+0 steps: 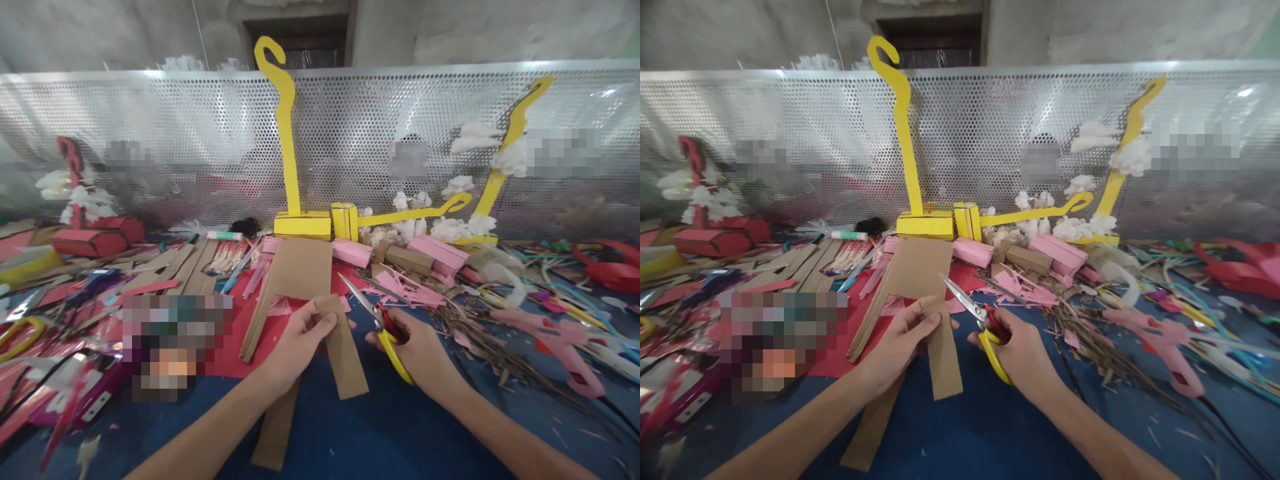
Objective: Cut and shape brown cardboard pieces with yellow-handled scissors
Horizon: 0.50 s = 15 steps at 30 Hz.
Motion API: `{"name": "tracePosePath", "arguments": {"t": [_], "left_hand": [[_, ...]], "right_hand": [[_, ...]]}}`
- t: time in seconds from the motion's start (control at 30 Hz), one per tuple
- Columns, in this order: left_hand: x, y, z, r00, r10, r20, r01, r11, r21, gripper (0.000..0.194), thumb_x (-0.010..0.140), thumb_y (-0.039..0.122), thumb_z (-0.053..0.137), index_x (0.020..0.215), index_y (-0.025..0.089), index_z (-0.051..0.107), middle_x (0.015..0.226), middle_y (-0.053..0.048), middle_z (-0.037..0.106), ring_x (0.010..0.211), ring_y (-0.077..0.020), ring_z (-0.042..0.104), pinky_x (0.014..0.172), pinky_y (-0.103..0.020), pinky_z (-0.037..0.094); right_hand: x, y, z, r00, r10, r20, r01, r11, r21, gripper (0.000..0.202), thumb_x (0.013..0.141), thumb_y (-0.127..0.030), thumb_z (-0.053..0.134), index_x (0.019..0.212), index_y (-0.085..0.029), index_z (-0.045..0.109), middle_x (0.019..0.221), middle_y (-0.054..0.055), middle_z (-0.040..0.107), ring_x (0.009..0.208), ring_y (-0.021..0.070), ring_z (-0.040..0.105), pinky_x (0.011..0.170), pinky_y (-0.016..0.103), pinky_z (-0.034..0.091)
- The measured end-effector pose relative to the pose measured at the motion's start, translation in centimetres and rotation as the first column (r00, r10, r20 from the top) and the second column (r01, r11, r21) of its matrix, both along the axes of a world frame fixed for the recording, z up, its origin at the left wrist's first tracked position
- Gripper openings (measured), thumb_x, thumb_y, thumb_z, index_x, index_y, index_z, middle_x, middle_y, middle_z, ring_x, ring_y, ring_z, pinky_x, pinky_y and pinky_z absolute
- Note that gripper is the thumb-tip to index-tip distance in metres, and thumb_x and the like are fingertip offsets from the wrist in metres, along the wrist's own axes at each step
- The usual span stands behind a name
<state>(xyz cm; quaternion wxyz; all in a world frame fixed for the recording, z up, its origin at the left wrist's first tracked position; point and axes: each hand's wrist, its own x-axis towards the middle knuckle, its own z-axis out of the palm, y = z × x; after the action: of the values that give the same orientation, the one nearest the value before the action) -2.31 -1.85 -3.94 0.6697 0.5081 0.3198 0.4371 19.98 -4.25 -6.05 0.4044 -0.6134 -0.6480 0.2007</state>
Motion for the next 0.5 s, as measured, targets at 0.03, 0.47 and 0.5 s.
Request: {"name": "tracePosePath", "arguments": {"t": [0.03,0.47,0.5], "left_hand": [[-0.1,0.2,0.1,0.999,0.034,0.005,-0.034,0.999,0.001,0.032,0.088,0.040,0.071,0.110,0.017,0.067,0.100,-0.009,0.076,0.091,-0.0201,0.069,0.081,-0.030,0.054],[-0.4,0.6,0.2,0.992,0.115,0.047,-0.111,0.991,-0.081,0.037,0.080,0.046,0.075,0.097,0.015,0.064,0.079,-0.007,0.076,0.064,-0.0226,0.074,0.059,-0.033,0.058],[-0.4,0.6,0.2,0.992,0.118,0.045,-0.114,0.990,-0.082,0.038,0.080,0.047,0.075,0.097,0.015,0.064,0.078,-0.007,0.075,0.063,-0.0223,0.073,0.059,-0.032,0.058]], "right_hand": [[0.2,0.2,0.0,1.000,-0.005,0.004,0.005,1.000,0.001,0.045,0.077,-0.055,0.073,0.069,-0.024,0.041,0.062,-0.005,0.047,0.058,0.0133,0.041,0.052,0.024,0.034],[1.6,0.8,-0.1,0.993,0.050,0.103,-0.052,0.999,0.009,0.038,0.080,-0.050,0.074,0.075,-0.022,0.049,0.067,-0.005,0.051,0.061,0.0134,0.043,0.055,0.024,0.035],[1.5,0.7,0.1,0.992,0.053,0.117,-0.056,0.998,0.019,0.038,0.080,-0.050,0.074,0.074,-0.022,0.048,0.066,-0.005,0.050,0.061,0.0132,0.042,0.055,0.025,0.034]]}}
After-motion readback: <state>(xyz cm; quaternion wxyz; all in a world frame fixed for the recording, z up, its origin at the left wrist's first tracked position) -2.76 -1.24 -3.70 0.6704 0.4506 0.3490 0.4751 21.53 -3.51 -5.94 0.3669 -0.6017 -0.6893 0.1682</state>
